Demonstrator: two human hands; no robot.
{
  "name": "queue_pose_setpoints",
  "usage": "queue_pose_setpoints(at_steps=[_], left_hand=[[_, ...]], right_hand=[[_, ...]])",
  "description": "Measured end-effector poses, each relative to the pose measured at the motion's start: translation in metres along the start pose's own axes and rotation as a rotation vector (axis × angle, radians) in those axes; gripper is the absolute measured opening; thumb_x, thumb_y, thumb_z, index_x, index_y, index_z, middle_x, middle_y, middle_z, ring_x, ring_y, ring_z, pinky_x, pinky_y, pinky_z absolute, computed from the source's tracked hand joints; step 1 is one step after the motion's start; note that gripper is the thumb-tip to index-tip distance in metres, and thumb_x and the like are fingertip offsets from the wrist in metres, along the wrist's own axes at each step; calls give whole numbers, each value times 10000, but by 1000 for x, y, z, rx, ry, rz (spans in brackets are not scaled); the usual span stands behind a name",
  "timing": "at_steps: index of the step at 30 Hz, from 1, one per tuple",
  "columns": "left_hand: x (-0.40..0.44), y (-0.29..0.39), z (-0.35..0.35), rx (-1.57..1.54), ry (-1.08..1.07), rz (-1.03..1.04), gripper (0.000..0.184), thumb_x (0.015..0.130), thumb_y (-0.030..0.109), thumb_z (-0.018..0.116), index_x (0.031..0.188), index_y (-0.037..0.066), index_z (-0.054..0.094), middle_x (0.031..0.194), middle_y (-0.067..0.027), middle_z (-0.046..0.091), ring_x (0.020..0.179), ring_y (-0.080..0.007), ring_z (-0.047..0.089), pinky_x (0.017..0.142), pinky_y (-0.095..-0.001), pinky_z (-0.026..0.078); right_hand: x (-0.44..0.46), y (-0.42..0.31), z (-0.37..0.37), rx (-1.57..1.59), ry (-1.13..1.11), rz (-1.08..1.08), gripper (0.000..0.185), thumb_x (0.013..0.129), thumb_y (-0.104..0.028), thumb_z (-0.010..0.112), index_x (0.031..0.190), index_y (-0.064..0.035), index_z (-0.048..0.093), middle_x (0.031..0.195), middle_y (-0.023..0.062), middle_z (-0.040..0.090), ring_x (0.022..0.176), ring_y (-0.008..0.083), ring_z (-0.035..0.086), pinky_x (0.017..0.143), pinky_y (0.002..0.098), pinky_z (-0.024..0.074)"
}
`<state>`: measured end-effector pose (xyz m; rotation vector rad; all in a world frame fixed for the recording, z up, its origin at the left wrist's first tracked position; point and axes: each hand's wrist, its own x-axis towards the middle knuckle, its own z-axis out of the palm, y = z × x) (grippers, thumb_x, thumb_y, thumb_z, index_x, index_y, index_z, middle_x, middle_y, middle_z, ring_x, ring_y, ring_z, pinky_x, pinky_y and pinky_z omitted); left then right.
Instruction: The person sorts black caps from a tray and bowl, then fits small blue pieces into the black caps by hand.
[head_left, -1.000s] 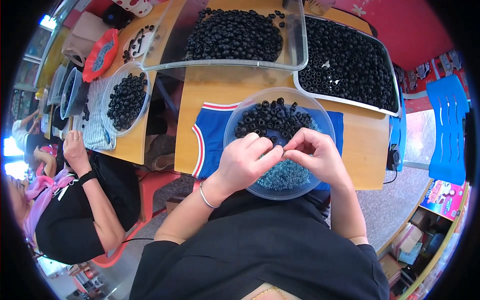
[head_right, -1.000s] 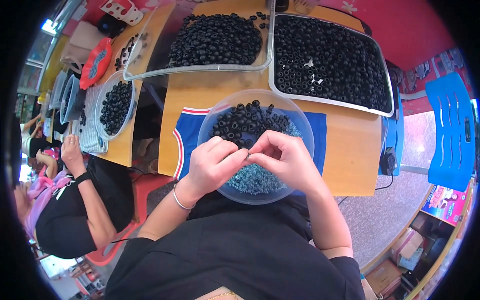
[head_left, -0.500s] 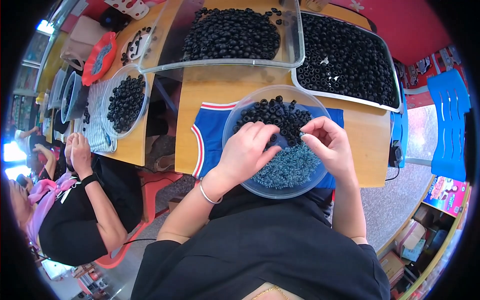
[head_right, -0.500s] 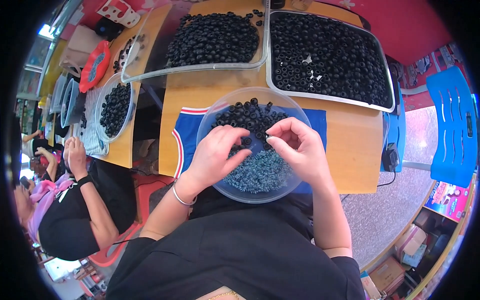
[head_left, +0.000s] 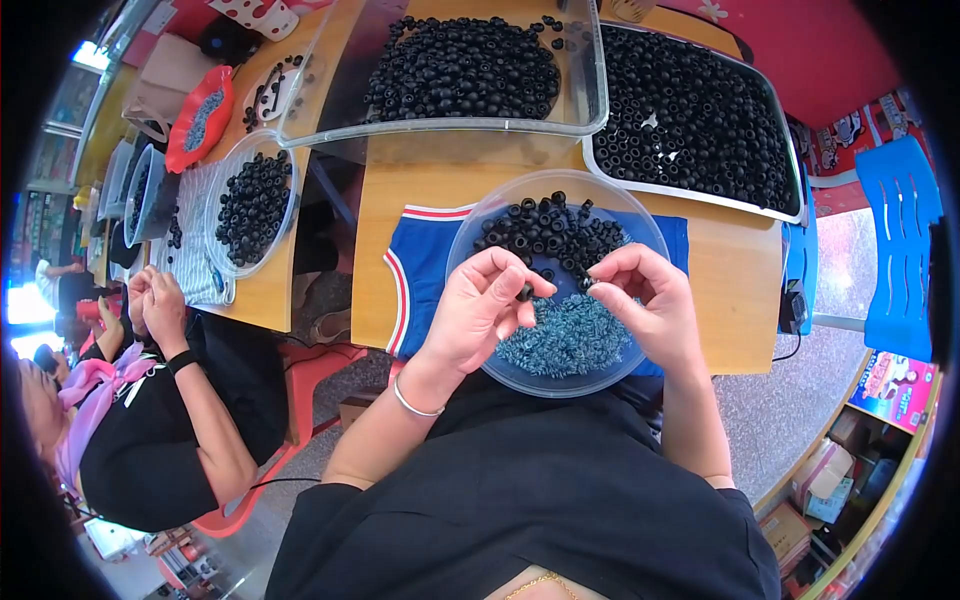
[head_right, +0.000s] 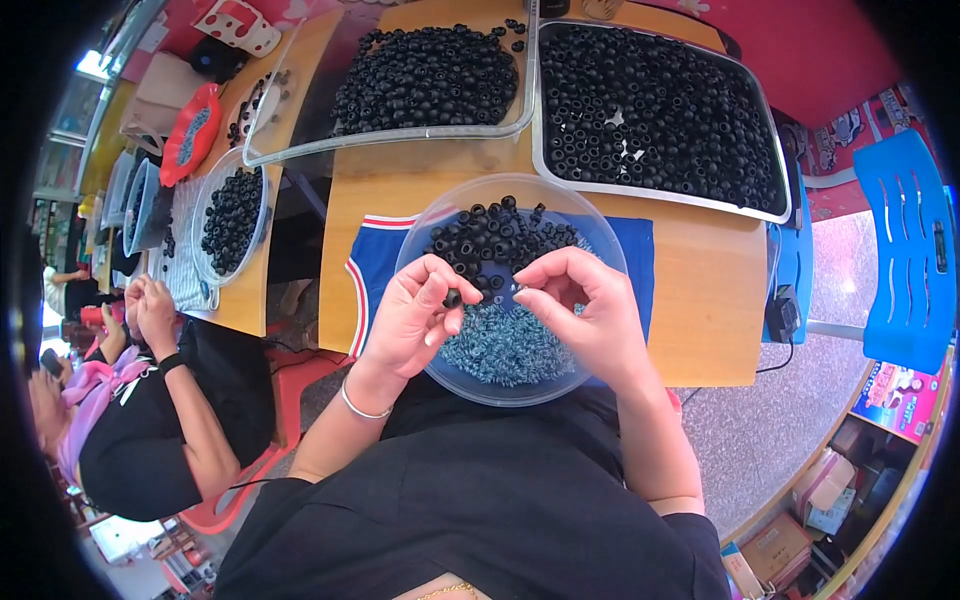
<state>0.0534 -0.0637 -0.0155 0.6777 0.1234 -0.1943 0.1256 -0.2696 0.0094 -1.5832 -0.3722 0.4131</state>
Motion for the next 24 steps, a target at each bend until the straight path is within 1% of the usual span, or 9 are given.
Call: queue_pose_setpoints(at_steps=[3,6,9,12,15,18,21,24], left_hand=[[1,-10,0,-34,28,23,157,959,162,575,1020,20,603,1006,-144,676,715,-103,638,584,-171,510],[2,-9,7,-3,44,2,169,963,121,561,1082,16,620,1070,-147,660,763,-119,657,652,-184,535],[1,-6,11,-6,48,-44,170,960,84,555,1103,15,615,1112,-149,645,854,-143,670,730,-208,550],[1,-5,12,-64,44,-74,167,956,77,558,1107,21,602,1101,-134,641,932,-160,668,760,-230,556],[2,-11,8,-44,7,-26,196,946,68,572,1138,30,572,1089,-108,634,928,-150,656,752,-232,557],[2,-12,8,-20,7,-31,226,933,68,594,1153,45,548,1076,-82,628,928,-129,635,751,-234,554],[0,-10,13,-1,69,-71,242,920,63,615,1152,55,545,1073,-68,629,935,-116,615,764,-239,540],[2,-14,14,4,88,-34,222,915,62,623,1128,53,558,1057,-64,635,941,-116,612,779,-247,525]], right_hand=[[-1,-7,2,-71,-5,-30,116,775,9,727,872,-15,668,805,-3,614,635,19,519,548,183,414],[-1,-12,6,-130,6,-94,116,758,19,732,850,-16,671,800,4,616,614,23,506,525,190,400],[-2,-13,8,-182,0,-173,126,745,20,737,843,-21,671,808,13,630,604,37,512,519,195,400],[-1,-16,10,-224,-13,-232,136,735,25,738,839,-32,670,818,23,643,596,55,524,510,203,406],[-1,-20,14,-268,-30,-286,145,730,28,736,838,-39,666,820,35,648,595,79,545,509,220,425],[-2,-21,17,-341,-47,-331,153,725,22,736,843,-40,660,814,46,643,598,106,570,514,240,449],[-3,-22,18,-404,-47,-348,156,722,7,738,845,-42,654,807,50,639,600,127,589,519,255,466],[-3,-23,18,-456,-48,-347,156,721,-4,741,840,-46,649,803,48,637,593,136,595,518,260,471]])
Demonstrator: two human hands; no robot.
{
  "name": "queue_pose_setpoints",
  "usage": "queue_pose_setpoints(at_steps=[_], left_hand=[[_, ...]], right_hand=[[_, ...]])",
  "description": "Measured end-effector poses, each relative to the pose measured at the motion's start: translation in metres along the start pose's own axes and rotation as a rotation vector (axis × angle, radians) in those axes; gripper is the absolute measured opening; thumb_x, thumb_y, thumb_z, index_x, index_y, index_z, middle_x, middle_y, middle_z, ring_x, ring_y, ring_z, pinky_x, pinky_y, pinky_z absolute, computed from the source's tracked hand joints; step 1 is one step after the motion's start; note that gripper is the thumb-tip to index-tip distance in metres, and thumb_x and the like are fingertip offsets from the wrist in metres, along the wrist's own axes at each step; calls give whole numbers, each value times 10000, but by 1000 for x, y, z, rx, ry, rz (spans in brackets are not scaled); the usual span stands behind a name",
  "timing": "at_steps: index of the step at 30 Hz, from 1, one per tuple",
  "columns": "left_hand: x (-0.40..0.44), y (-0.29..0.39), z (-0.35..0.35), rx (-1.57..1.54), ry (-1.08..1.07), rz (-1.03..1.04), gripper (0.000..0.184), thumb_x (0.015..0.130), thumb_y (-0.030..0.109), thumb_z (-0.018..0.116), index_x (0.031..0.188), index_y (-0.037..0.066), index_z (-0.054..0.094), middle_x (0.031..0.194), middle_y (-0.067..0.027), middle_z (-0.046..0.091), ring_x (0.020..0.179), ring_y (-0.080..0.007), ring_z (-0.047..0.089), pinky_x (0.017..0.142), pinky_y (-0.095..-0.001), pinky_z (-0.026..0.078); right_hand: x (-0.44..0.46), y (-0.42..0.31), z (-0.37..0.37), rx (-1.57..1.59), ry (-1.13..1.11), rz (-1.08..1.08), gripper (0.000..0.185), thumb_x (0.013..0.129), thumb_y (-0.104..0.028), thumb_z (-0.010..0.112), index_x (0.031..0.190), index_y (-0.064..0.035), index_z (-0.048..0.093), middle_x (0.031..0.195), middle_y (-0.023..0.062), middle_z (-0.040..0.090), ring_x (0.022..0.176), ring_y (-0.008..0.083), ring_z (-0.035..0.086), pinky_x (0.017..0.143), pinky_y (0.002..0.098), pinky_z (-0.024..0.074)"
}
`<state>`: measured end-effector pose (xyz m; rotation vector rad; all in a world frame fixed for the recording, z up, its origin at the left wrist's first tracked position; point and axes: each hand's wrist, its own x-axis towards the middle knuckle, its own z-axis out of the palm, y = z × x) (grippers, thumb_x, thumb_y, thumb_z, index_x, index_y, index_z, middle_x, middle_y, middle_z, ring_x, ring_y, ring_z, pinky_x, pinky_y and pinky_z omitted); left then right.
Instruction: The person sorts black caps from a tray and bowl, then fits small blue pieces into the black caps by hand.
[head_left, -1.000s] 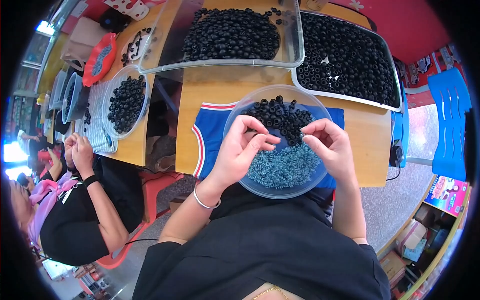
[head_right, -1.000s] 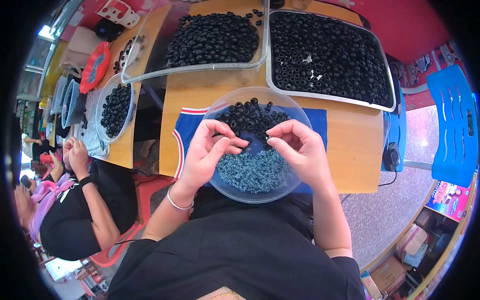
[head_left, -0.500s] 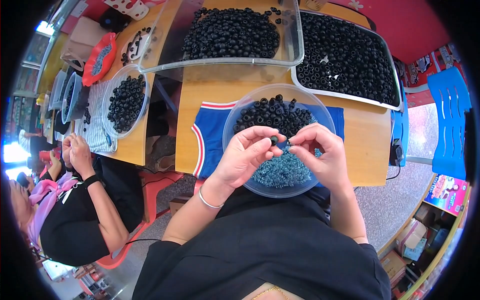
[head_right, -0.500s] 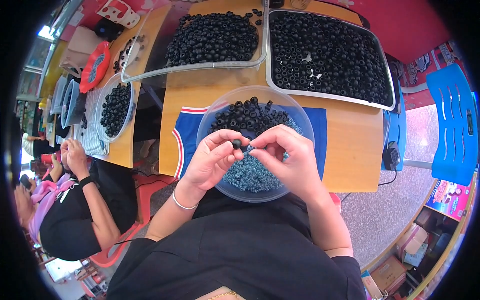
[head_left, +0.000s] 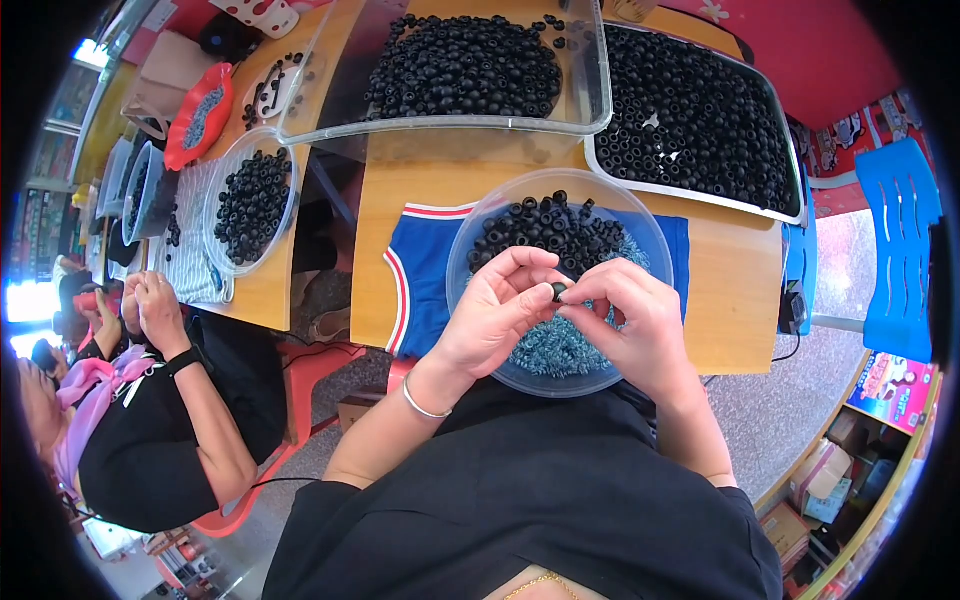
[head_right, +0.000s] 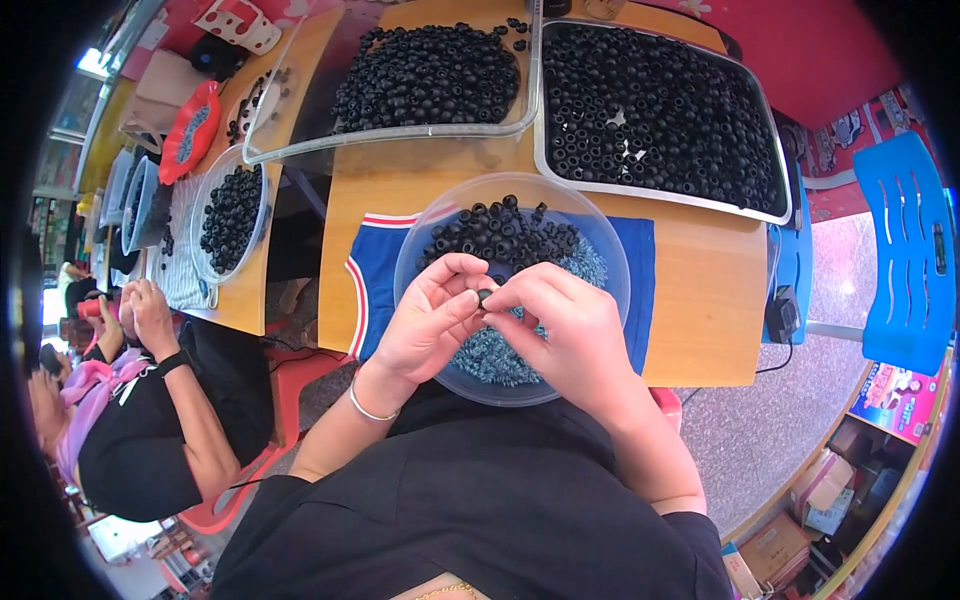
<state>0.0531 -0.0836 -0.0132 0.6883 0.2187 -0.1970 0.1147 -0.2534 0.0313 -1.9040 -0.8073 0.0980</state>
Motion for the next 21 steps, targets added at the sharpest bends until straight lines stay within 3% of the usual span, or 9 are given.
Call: queue_pose_setpoints(at_steps=[3,12,14,17,21], left_hand=[[1,-3,-8,29,-64,14,188,906,47,626,1084,46,568,1050,-63,625,954,-148,626,820,-285,545],[0,-1,-8,73,-107,12,125,913,42,614,1035,39,586,1024,-85,634,904,-143,628,792,-277,547],[0,2,-8,-36,-96,-17,121,926,50,596,1047,43,588,1029,-93,630,891,-143,626,783,-273,545],[0,3,-10,-192,-37,-38,139,926,60,603,1064,47,588,1042,-98,636,871,-135,634,775,-249,546],[0,3,-14,-196,-13,6,148,923,61,609,1070,53,589,1048,-101,643,857,-121,643,772,-228,550]], right_hand=[[0,0,0,-12,-5,22,158,718,-9,743,835,-47,643,796,47,636,585,136,595,517,261,472],[4,3,-7,58,-54,149,182,706,-8,761,837,-35,637,787,45,637,583,124,569,529,253,458],[5,9,-13,74,-54,130,174,717,-16,756,848,-32,641,783,48,636,587,132,564,541,256,459],[10,26,-16,-62,85,162,153,742,-20,734,868,-30,648,778,57,637,611,151,579,566,267,471],[8,43,-15,-310,50,140,114,782,-54,683,894,-66,665,836,76,662,693,244,638,612,333,507]])
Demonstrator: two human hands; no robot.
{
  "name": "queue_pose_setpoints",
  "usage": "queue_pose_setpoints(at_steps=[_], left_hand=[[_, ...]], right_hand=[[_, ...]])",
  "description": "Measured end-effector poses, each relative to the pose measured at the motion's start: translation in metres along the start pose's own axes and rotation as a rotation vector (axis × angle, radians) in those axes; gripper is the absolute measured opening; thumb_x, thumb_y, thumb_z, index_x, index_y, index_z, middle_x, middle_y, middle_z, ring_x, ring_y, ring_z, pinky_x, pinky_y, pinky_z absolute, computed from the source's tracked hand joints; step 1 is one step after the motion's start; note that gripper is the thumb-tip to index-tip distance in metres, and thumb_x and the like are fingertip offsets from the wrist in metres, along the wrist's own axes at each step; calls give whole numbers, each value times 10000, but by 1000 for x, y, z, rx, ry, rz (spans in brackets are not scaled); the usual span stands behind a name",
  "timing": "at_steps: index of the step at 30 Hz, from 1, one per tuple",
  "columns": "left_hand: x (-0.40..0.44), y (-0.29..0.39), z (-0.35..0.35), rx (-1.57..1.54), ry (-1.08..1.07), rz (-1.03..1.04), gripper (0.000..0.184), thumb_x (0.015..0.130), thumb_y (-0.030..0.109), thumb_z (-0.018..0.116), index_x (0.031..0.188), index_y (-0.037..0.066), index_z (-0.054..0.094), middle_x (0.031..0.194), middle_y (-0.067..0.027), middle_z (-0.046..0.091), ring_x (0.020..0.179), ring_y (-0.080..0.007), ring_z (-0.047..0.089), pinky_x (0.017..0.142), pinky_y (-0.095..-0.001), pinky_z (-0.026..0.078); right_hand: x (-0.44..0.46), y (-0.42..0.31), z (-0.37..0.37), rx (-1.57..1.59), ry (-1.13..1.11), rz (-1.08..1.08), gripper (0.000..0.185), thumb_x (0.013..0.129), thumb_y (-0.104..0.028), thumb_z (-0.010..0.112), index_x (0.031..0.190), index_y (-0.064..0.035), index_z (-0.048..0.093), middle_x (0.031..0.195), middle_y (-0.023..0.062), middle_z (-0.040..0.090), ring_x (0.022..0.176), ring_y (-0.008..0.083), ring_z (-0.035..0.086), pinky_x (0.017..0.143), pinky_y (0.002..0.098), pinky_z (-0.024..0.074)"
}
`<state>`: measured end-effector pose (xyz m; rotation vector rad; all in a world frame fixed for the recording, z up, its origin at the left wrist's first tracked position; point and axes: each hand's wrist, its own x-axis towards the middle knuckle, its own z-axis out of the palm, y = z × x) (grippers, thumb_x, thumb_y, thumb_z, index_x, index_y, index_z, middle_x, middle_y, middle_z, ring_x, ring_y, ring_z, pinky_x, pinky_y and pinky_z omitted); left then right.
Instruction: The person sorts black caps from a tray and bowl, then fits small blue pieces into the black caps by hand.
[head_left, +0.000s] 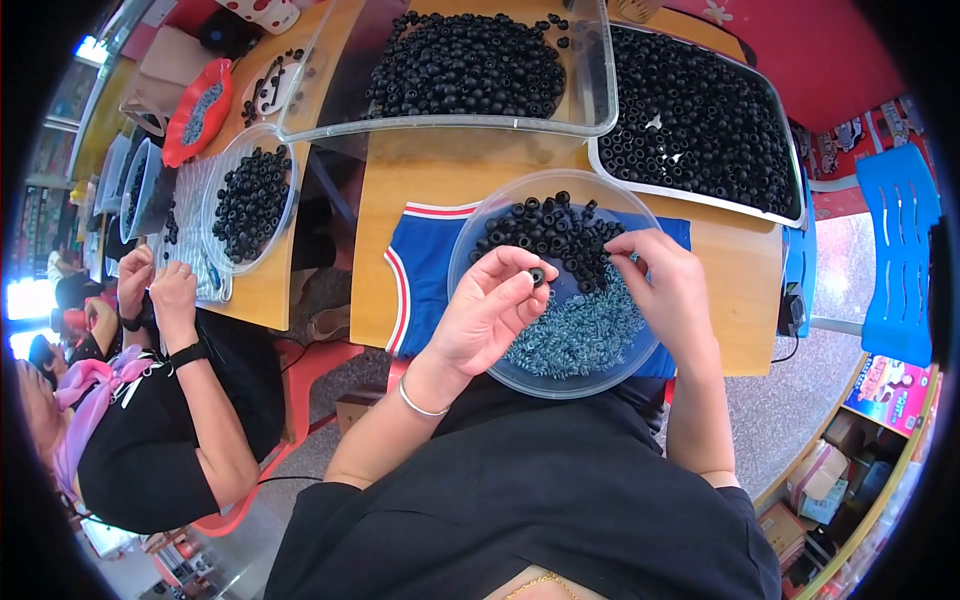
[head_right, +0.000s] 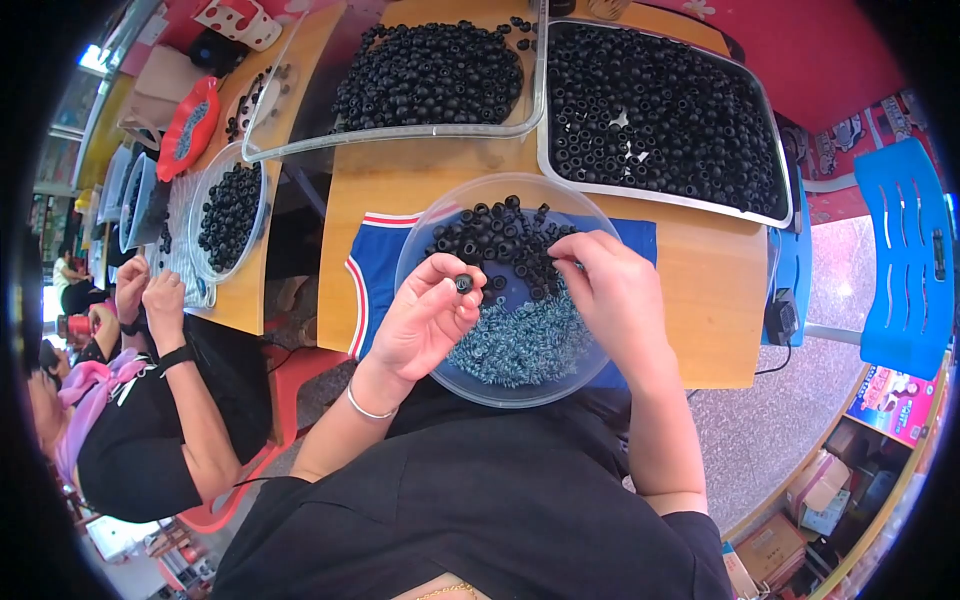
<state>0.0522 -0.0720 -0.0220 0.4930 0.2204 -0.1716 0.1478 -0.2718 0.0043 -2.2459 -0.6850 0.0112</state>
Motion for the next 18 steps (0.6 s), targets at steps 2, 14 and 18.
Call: queue_pose_setpoints(at_steps=[2,14,18], left_hand=[[0,0,-1,17,4,6,146,920,53,610,1066,55,593,1043,-103,647,851,-116,644,769,-225,551],[-3,1,1,78,23,9,186,951,64,559,1128,35,606,1090,-126,649,890,-125,647,804,-235,549],[-2,2,7,54,51,-20,183,976,73,508,1133,15,583,1116,-171,628,911,-147,653,793,-229,565]], right_hand=[[0,-2,2,-73,-70,4,119,783,-76,677,901,-84,666,863,70,660,735,259,644,638,355,514],[9,3,15,-268,-143,-39,147,760,-104,696,899,-91,648,874,63,637,807,242,638,685,362,519],[9,-3,9,87,-133,84,170,753,-31,707,909,-65,647,808,60,635,700,174,625,627,292,507]])
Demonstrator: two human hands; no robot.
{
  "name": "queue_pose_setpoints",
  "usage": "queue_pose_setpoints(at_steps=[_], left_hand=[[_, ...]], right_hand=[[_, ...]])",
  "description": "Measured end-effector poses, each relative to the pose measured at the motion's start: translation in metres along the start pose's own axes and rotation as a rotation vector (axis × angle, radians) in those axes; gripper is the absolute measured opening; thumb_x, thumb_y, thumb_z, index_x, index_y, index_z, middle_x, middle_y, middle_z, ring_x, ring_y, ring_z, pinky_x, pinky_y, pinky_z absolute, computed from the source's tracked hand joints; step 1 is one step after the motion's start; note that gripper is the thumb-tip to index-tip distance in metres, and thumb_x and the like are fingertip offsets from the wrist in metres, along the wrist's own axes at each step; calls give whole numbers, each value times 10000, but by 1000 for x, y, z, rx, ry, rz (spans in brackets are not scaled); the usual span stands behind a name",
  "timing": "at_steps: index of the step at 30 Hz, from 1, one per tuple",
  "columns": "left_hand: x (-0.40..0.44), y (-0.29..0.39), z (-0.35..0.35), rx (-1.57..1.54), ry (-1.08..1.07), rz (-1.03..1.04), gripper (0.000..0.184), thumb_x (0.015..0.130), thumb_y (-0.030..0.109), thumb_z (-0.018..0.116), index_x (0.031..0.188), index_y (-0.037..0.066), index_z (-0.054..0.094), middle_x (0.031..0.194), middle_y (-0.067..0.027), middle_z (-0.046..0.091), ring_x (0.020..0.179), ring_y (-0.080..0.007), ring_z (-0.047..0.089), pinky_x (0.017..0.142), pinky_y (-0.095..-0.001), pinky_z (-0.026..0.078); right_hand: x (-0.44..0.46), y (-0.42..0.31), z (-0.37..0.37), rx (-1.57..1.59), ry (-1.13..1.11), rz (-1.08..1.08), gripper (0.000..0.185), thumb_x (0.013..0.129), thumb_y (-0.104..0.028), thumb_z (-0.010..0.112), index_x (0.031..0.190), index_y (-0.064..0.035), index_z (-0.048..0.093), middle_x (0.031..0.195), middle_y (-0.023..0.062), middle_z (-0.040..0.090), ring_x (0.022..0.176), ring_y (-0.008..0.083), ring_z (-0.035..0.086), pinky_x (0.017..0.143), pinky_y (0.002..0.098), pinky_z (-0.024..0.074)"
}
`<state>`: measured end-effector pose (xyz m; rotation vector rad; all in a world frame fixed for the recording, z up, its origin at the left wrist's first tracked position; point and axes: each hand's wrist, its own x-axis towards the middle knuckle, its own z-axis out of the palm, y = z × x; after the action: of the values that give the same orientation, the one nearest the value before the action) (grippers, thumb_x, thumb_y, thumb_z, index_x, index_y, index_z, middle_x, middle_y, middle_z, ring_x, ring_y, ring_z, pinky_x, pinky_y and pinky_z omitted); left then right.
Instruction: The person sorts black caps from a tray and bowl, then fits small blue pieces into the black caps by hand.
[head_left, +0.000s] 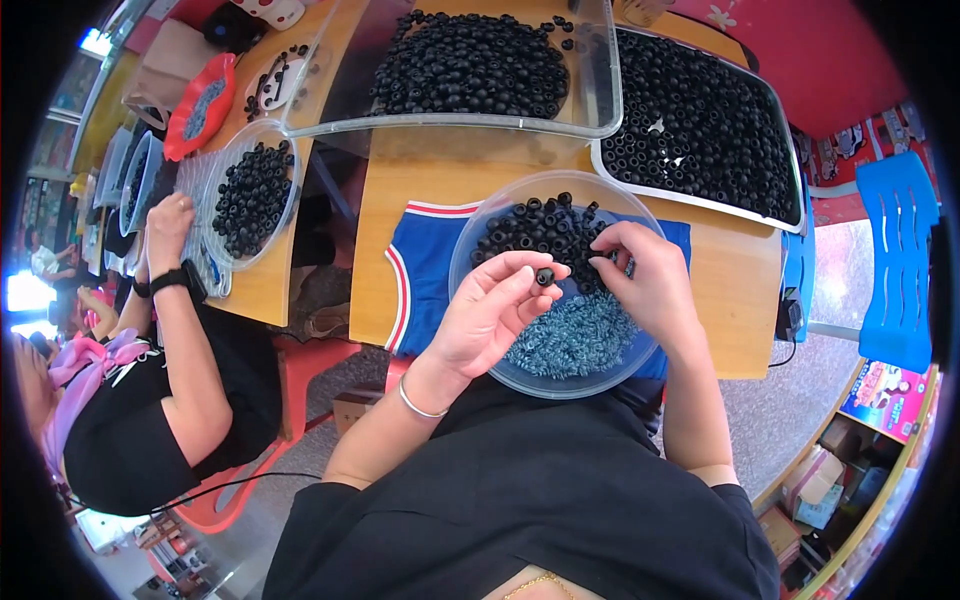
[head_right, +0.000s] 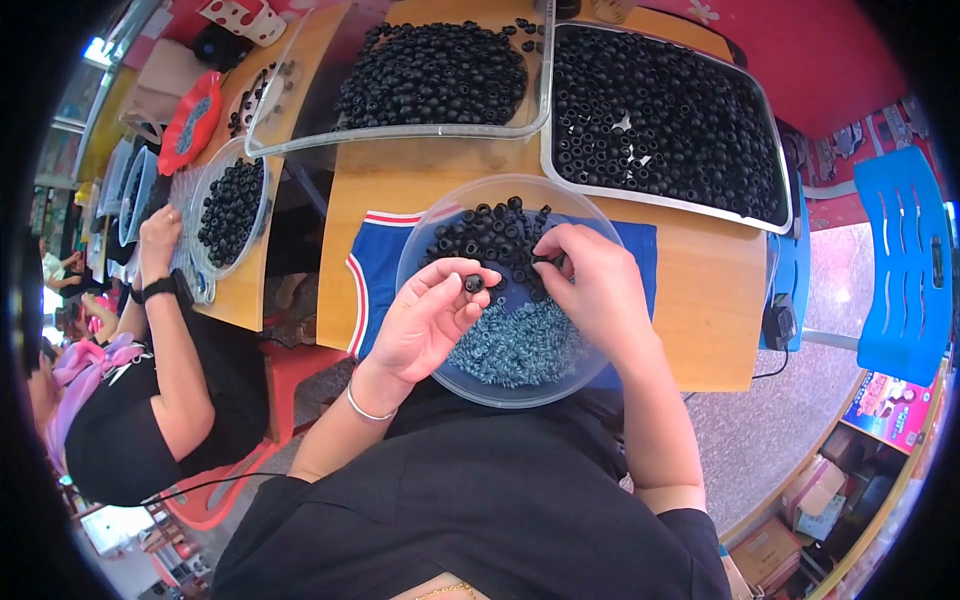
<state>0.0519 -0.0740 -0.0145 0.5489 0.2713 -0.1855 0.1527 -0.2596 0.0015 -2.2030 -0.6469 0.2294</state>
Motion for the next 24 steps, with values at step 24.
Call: queue_pose_setpoints(at_steps=[24], left_hand=[[2,-8,-2,41,-161,55,174,918,35,601,1091,40,587,1087,-99,624,981,-159,620,850,-271,532]], right_hand=[[-23,-37,-1,261,94,-265,173,707,15,761,847,-52,684,832,58,688,697,158,650,546,250,497]])
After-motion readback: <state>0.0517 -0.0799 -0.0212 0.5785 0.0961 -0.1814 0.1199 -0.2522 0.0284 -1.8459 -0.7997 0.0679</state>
